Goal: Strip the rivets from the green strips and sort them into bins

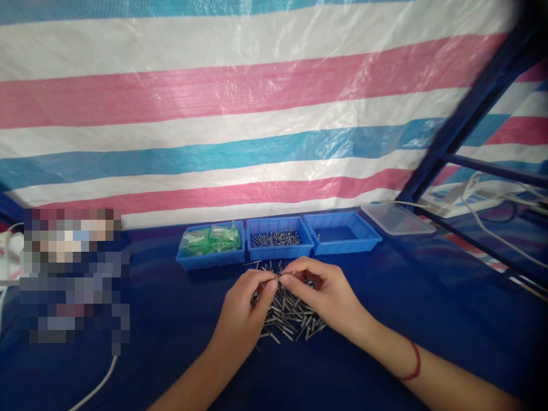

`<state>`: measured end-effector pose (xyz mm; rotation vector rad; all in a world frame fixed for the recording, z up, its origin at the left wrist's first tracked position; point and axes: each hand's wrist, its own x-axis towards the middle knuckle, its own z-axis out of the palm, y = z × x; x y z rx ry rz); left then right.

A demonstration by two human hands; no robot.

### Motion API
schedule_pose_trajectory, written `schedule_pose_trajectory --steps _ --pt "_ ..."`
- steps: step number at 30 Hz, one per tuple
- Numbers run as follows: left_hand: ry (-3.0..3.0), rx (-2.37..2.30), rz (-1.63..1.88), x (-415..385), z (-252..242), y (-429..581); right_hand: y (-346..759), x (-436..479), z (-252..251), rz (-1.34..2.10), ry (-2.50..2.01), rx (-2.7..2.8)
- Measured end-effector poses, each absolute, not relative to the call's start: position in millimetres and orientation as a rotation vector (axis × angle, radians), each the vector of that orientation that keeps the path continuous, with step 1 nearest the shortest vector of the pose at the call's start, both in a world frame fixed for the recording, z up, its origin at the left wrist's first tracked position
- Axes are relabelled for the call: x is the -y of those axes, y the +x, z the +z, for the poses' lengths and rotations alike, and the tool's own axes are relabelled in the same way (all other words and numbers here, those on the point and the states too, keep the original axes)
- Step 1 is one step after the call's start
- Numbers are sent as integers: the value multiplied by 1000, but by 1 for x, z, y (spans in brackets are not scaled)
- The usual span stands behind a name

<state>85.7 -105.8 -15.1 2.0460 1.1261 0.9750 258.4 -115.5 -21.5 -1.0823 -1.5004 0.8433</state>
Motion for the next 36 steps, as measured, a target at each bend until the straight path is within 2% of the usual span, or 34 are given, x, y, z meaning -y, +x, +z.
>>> schedule_pose_trajectory --steps 17,22,29,33,36 --pt "2033 -1205 1038 107 -12 83 259 113 -17 702 -1094 1736" --pt "2130 -1206 961 101 -11 75 284 99 -13 325 -1171 1763" --pt "2506 -1218 697 91 -8 63 342 71 -13 -257 -1558 1567" --pt "2597 -1264 572 87 -6 58 351 64 -22 -407 -1710 1599" --pt "2639 -1224 496 87 -2 55 346 66 -24 -373 -1654 1627"
